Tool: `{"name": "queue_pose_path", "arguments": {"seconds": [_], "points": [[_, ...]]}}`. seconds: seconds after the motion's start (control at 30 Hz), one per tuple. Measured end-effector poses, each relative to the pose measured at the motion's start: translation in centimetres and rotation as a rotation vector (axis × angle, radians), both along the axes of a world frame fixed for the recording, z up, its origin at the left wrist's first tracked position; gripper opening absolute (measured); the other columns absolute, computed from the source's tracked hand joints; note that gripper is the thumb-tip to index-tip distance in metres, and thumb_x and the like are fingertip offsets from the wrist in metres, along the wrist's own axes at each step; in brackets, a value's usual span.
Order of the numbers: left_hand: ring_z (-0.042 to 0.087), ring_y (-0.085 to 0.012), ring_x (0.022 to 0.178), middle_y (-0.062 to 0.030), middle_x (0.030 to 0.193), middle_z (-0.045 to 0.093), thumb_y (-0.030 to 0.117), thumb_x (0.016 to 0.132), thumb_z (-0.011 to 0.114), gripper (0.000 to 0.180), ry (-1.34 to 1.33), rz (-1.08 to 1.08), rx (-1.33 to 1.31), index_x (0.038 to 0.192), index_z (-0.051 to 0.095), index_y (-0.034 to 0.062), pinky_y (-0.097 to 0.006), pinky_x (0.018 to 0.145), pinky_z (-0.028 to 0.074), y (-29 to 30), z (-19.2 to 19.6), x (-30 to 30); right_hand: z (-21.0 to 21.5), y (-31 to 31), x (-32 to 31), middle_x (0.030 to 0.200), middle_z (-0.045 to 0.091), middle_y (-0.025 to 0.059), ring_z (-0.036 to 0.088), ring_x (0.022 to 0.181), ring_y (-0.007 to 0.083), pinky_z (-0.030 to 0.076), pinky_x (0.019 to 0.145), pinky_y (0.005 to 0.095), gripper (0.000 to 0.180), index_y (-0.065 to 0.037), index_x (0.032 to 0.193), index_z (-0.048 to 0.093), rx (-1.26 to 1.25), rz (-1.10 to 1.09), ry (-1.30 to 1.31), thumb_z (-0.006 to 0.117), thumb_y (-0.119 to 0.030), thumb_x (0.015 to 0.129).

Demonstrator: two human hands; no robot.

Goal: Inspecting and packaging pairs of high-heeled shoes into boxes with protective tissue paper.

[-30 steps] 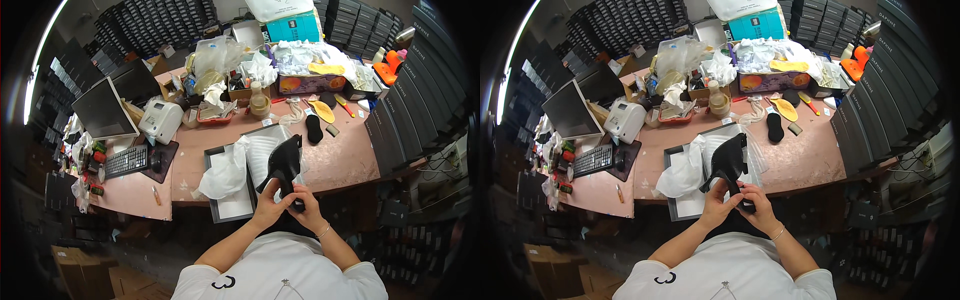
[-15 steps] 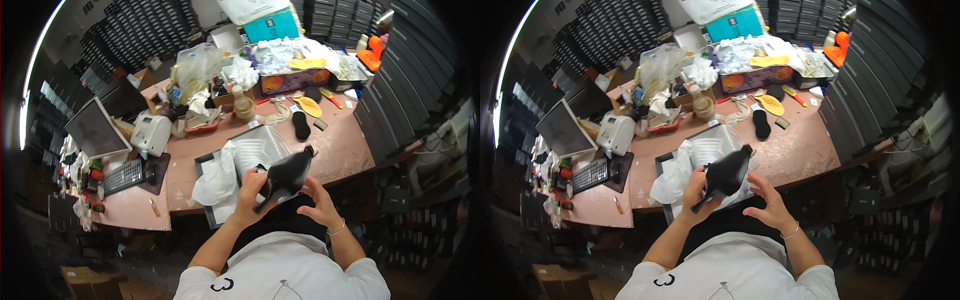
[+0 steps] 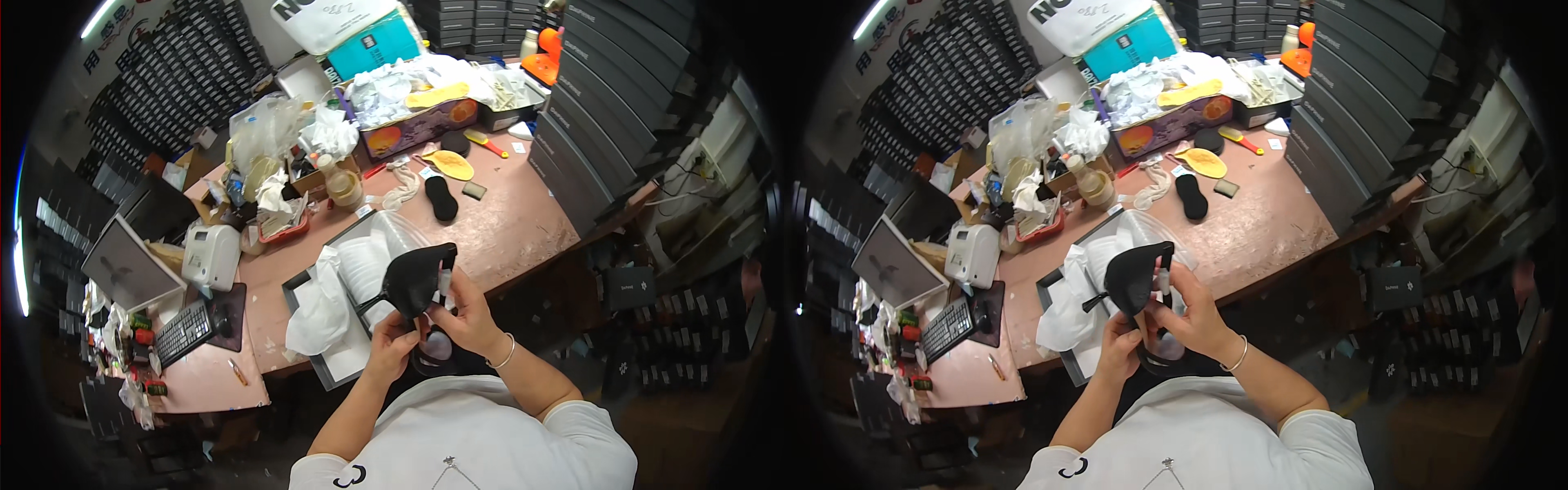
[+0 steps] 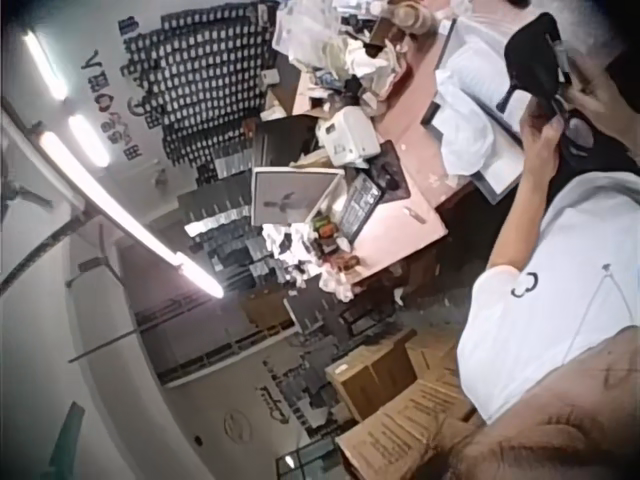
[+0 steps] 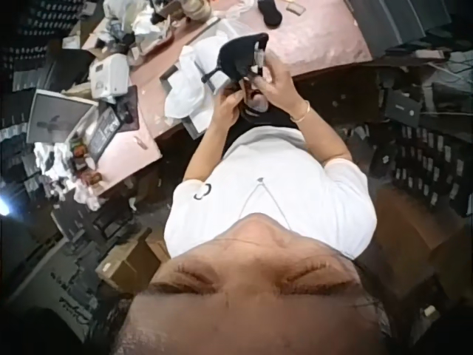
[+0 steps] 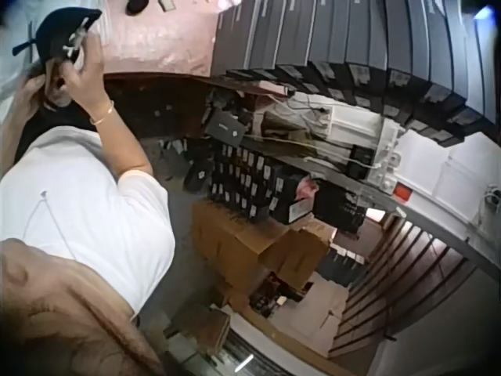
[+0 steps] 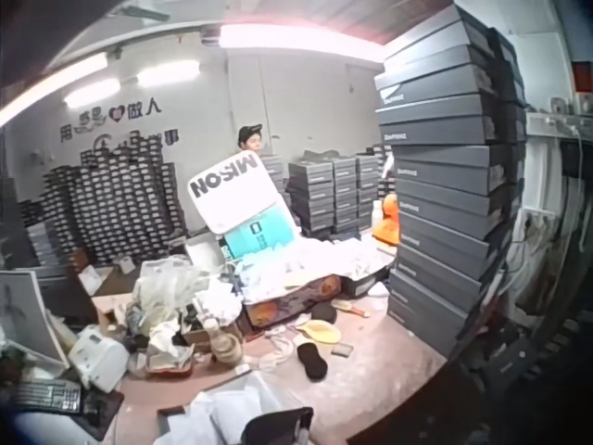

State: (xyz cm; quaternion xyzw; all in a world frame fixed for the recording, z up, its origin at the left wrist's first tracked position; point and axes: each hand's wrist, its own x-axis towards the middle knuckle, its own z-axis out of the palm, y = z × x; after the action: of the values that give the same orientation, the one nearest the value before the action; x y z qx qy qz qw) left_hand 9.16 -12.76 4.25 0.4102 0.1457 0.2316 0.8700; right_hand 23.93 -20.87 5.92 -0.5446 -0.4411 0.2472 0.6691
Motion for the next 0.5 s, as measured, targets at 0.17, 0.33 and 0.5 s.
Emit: {"name": "queue_pose_path", "arguments": {"seconds": [0.17, 0.33, 0.5], "points": [[0.052, -0.0096, 0.083, -0.002, 0.091, 0.057, 0.02, 0.08, 0.072, 0.044, 0.1, 0.132, 0.072, 0.116, 0.057, -0.0007, -0.024, 0.075, 0.042, -0.1, -1.0, -0.6, -4.0, -0.6, -0.4, 0.096, 0.067, 0.0117, 0.064, 0.078, 0.0156, 0.049, 0.073, 0.0259, 0.028, 0.003, 0.116, 0.056, 0.021, -0.2, -0.034, 0.047, 0.003, 0.089], [0.047, -0.008, 0.074, 0.0005, 0.082, 0.052, 0.026, 0.086, 0.066, 0.054, 0.082, 0.101, -0.019, 0.129, 0.049, -0.0027, -0.023, 0.07, 0.039, -0.8, -1.2, 0.2, -2.0, -1.9, -0.1, 0.098, 0.065, 0.0146, 0.066, 0.077, 0.0193, 0.051, 0.068, 0.0274, 0.021, 0.003, 0.114, 0.054, 0.12, -0.316, -0.236, 0.053, 0.0, 0.093], [0.047, -0.0064, 0.074, 0.0026, 0.08, 0.052, 0.027, 0.089, 0.063, 0.051, 0.012, 0.159, -0.102, 0.129, 0.05, -0.0026, -0.022, 0.069, 0.04, -0.2, -1.1, -0.8, -0.7, -1.8, 0.1, 0.11, 0.06, 0.0134, 0.061, 0.094, 0.0217, 0.048, 0.082, 0.0311, 0.023, 0.0, 0.108, 0.053, -0.105, 0.148, -0.263, 0.061, -0.004, 0.087]]}}
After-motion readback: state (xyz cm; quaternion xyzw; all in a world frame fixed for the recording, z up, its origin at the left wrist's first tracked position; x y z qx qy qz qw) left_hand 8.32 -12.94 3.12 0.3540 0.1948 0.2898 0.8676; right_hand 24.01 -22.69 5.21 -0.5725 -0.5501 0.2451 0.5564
